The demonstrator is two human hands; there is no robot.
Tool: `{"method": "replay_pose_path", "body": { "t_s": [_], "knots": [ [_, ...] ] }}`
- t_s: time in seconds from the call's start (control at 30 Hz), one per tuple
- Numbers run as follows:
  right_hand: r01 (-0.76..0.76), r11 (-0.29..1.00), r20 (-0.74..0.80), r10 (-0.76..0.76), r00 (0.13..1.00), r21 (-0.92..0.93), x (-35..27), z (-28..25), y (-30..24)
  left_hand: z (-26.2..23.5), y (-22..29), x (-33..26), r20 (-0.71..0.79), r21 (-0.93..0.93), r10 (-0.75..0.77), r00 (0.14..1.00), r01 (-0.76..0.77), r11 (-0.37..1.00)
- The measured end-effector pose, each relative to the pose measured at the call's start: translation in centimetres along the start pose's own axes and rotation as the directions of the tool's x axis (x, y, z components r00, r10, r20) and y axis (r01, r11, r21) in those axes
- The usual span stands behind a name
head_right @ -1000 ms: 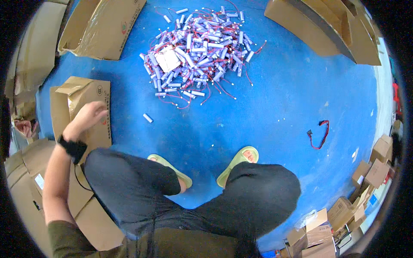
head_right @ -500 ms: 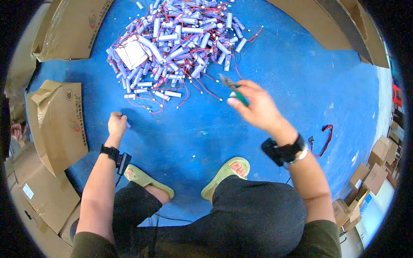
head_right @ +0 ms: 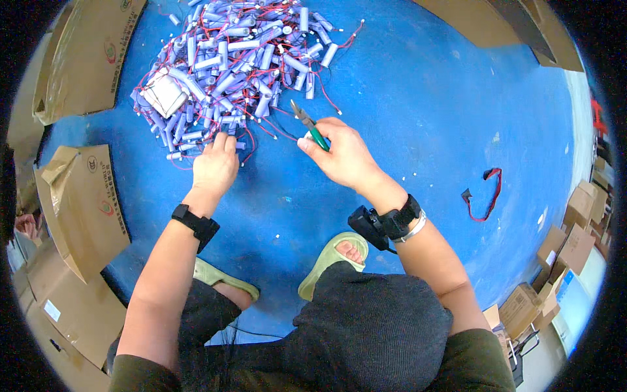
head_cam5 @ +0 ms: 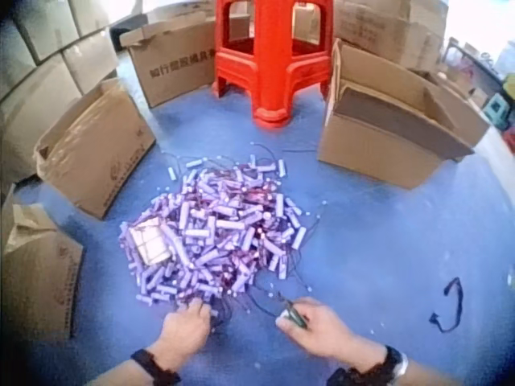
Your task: Clipping wires from recycled battery cells using diagonal pliers.
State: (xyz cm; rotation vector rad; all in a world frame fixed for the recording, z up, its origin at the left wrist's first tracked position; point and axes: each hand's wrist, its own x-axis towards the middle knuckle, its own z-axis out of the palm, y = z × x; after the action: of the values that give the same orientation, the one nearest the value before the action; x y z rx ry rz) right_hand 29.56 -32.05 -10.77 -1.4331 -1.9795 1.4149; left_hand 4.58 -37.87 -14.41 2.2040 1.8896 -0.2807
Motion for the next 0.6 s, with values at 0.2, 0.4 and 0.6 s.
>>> {"method": "replay_pose_path", "body": {
  "t_s": [0.2,0.4,0.6],
  "knots": [
    [-0.021,0.993,-0.063,0.028,0.998,0.116,-1.3,0.9,0.6,-0.5,0.0,0.0,0.081,0.039,0.102,0.991,-0.105,0.994],
    [-0.231,0.865,0.175,0.17,0.97,0.445,-2.9,-0.4,-1.0,-5.2,1.8,-0.9,0.01,-0.841,-0.311,0.95,0.176,0.511],
    [0.065,0.85,0.223,-0.209,0.952,0.523,-3.4,-0.7,-4.1,-8.7,5.4,-2.3,0.267,-0.957,-0.223,0.937,0.285,0.05]
  ]
}}
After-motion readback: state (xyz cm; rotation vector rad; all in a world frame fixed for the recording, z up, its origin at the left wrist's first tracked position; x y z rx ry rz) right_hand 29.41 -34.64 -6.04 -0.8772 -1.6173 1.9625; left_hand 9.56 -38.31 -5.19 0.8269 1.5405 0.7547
